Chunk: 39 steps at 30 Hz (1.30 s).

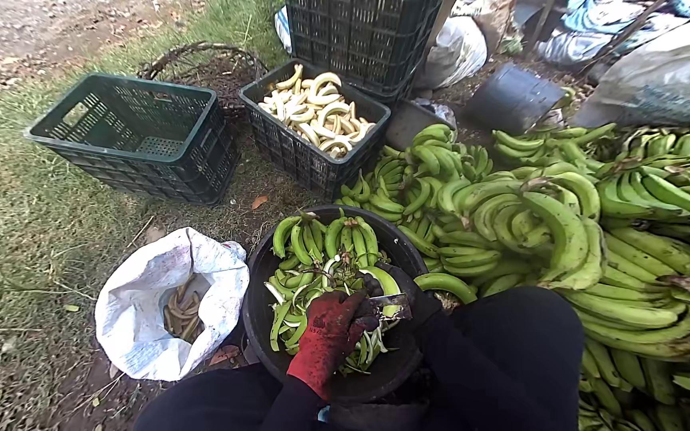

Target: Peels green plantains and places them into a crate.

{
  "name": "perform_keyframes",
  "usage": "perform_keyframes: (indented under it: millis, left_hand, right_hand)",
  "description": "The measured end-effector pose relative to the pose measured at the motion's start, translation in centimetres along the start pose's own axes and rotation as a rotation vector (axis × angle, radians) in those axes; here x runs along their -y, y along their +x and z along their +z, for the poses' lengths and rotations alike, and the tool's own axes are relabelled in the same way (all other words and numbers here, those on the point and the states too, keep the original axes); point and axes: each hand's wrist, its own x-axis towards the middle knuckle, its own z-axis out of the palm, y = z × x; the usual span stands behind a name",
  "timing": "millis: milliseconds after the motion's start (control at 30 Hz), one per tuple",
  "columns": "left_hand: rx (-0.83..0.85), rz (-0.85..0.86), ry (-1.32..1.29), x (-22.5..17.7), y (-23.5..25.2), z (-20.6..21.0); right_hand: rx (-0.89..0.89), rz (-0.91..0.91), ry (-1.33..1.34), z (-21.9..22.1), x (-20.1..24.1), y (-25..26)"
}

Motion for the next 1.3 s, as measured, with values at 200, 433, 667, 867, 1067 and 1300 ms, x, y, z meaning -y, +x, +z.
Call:
perform_keyframes:
  millis: [200,433,667,867,1067,1300]
  left_hand:
    - [0.041,-0.292,-0.056,-0.4,1.0,-0.2]
    - [-0.071,-0.629,-0.298,2.5,1.2,1.4]
    - [-0.406,-0.783,-0.777,4.2,0.8,-2.6]
    - [-0.869,-0.725,-1.054,4.6,-0.5,-9.7]
    - [-0.843,-0.691,-1.113,5.2,-0.9,-9.1]
    - [-0.859,-0.666,-1.202,5.2,0.0,-8.7]
  right_hand:
    - [-0.006,-0.439,-0.372,0.6,-4.0,-0.3]
    - [0.050,-0.267,-0.458,0.4,-5.1,-1.3]
    - [-0.159,-0.059,-1.113,-4.0,-4.5,0.6]
    - [-0.125,0.292,-1.568,-6.6,-4.8,2.8]
    - [-0.337,-0.439,-1.120,6.6,7.1,3.4]
    - [0.007,-0.806,-0.710,15.3,10.1,3.4]
